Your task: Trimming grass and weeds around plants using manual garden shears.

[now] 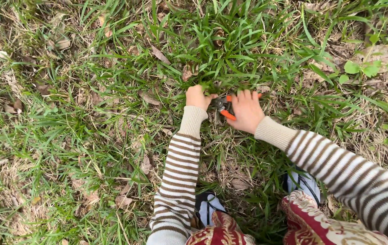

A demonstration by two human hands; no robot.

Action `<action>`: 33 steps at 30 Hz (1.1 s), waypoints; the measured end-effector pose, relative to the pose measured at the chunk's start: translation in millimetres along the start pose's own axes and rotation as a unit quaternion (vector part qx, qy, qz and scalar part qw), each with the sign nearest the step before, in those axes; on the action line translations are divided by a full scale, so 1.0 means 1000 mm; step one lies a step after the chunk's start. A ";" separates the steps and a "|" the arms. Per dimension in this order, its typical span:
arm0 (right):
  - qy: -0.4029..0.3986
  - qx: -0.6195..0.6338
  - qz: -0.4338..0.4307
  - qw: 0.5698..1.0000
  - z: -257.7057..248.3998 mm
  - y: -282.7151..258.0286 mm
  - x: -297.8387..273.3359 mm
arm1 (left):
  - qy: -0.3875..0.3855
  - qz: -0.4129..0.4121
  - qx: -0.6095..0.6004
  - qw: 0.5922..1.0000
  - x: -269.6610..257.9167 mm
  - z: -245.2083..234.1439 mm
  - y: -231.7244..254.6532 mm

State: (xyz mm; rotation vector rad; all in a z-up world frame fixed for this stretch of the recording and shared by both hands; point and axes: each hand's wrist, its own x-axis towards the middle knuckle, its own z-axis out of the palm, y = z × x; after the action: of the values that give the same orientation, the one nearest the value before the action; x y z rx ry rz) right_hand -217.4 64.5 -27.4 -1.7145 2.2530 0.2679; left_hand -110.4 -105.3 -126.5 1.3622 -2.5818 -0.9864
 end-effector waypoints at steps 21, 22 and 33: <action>-0.040 0.136 -0.080 0.987 0.005 -0.013 0.000 | 0.120 -0.059 -0.325 0.936 -0.065 -0.153 0.020; -0.039 0.138 -0.082 0.986 -0.008 -0.012 -0.016 | 0.122 -0.060 -0.323 0.937 -0.077 -0.176 0.006; 0.035 0.130 0.056 0.989 -0.095 0.039 -0.102 | 0.024 -0.033 0.330 0.943 -0.080 -0.127 0.002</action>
State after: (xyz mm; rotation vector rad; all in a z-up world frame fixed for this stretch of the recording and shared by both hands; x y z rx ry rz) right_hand -241.8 136.8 95.3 -1.4881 2.3194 -0.0628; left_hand -21.1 -108.3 -5.7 1.5605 -2.9735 -0.0532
